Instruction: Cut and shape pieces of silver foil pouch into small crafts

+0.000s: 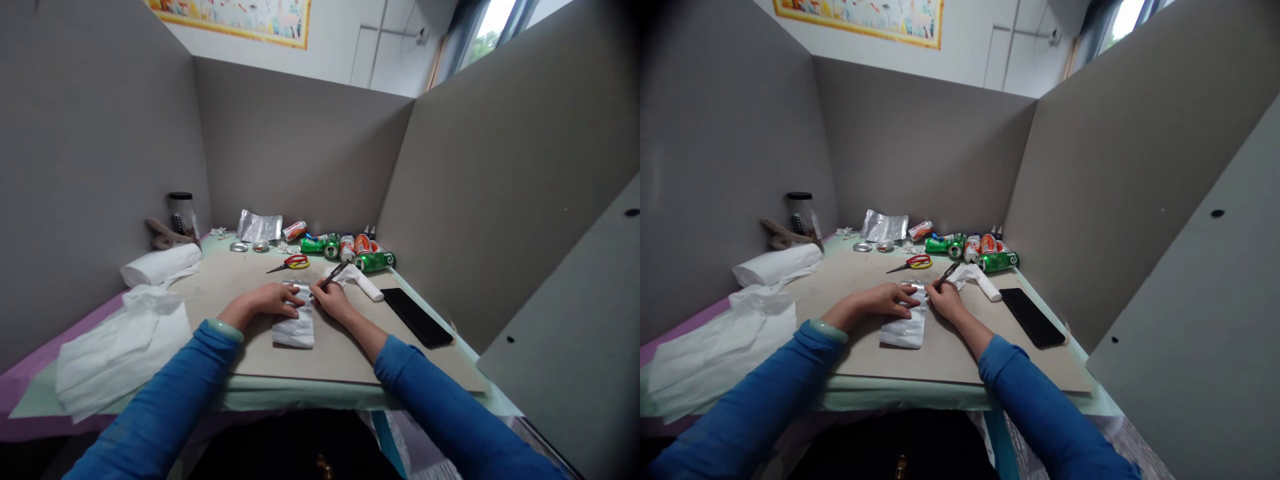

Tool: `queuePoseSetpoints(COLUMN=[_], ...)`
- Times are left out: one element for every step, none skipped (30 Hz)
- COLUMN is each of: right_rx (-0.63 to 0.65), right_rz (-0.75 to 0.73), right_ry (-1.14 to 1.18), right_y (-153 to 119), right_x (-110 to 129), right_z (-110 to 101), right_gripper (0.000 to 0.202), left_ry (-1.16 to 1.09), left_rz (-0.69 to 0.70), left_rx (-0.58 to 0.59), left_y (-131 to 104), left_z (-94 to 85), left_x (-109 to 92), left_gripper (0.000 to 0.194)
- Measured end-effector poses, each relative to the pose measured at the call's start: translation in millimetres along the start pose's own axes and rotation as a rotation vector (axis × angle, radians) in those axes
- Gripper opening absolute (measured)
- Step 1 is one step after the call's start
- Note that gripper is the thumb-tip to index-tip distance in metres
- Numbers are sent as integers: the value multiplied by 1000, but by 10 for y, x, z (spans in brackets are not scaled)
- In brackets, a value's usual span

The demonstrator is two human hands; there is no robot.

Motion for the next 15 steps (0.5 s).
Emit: queuePoseSetpoints(right_rx=[-5,-8,-4,0,5,9,15,21,25,27,27,26,25,25,25], right_rz=[6,1,-16,-37,-54,-63,-66,-68,-68,-70,-71,-71,-71,-71,-71], right_ry=[15,20,17,8,-2,-12,-21,-29,-35,-41,-44,-46,-47,-49,-52], right_y=[0,1,1,1,1,1,0,0,0,1,1,1,1,1,0], right_x=[-8,-10,-6,1,6,9,10,10,10,11,12,12,12,13,15], right_z=[-5,-7,-6,-5,-3,-1,2,5,7,9,9,9,9,9,8], right_gripper=[25,25,25,25,25,26,26,26,26,26,26,26,25,25,24], left_ry=[3,3,-2,-7,-12,-16,-20,-25,-29,-31,-31,-29,-27,-27,-29], left_rz=[-6,-5,1,6,11,14,15,16,18,21,23,24,25,26,26], left_rx=[1,2,1,1,0,0,-3,-6,-8,-10,-12,-13,-12,-12,-13], left_y=[1,1,2,2,3,3,4,5,6,8,10,12,13,15,16], left_z=[2,3,4,5,7,8,8,9,9,10,11,13,15,17,17], left_x=[4,5,4,3,4,6,11,16,21,26,31,37,41,43,44], left_gripper=[46,47,47,47,47,46,46,46,46,46,46,46,46,46,47])
Point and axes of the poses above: each hand's wrist, its own y-axis towards the middle knuckle, its own z-axis out of the palm, x = y × z, the point moved 5 cm from there along y, towards the middle knuckle
